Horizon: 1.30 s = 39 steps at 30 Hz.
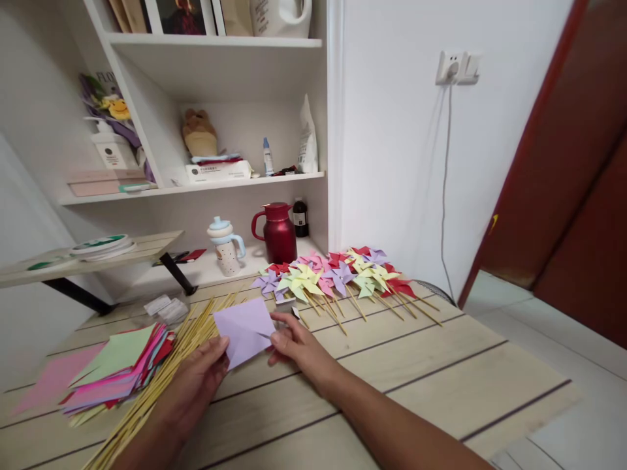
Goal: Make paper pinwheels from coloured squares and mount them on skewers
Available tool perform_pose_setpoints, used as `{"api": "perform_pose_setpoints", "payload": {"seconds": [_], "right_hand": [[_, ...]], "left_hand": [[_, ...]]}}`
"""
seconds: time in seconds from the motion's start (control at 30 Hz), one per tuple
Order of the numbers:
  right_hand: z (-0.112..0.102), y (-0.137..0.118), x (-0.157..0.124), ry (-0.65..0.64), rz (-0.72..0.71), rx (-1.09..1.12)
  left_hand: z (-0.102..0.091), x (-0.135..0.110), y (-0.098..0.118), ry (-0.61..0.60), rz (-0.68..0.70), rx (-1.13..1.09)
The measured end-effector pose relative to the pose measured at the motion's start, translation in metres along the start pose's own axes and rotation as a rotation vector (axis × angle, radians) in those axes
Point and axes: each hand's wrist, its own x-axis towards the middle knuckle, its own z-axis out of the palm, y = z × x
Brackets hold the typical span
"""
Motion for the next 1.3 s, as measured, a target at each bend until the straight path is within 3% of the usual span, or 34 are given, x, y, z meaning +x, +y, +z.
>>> {"api": "perform_pose_setpoints", "payload": {"seconds": [0.23,0.43,0.63,0.87,1.1,1.3], "right_hand": [[0.007,0.006,-0.003,-0.001,-0.052,0.083],[-0.001,0.005,-0.003,0.111,-0.068,-0.009],[-0.003,0.001,-0.006,-0.002,0.016,-0.028],[-0.002,0.006,-0.007,-0.074,0.036,-0.086],[0.002,-0.004,-0.011,-0.01,-0.005,-0.111],[0.002,-0.005,-0.015,-0.091,-0.082,-0.114]], "left_hand": [[-0.002,-0.008,-0.019,0.018,0.072,0.178],[0.01,-0.015,-0.022,-0.12,0.021,0.139],[0.014,-0.021,-0.02,-0.291,-0.025,0.056],[0.005,-0.016,-0.029,-0.207,-0.086,0.185],[0.008,-0.014,-0.032,-0.058,0.002,0.028],[0.011,-0.01,-0.035,0.036,0.068,-0.071]]}}
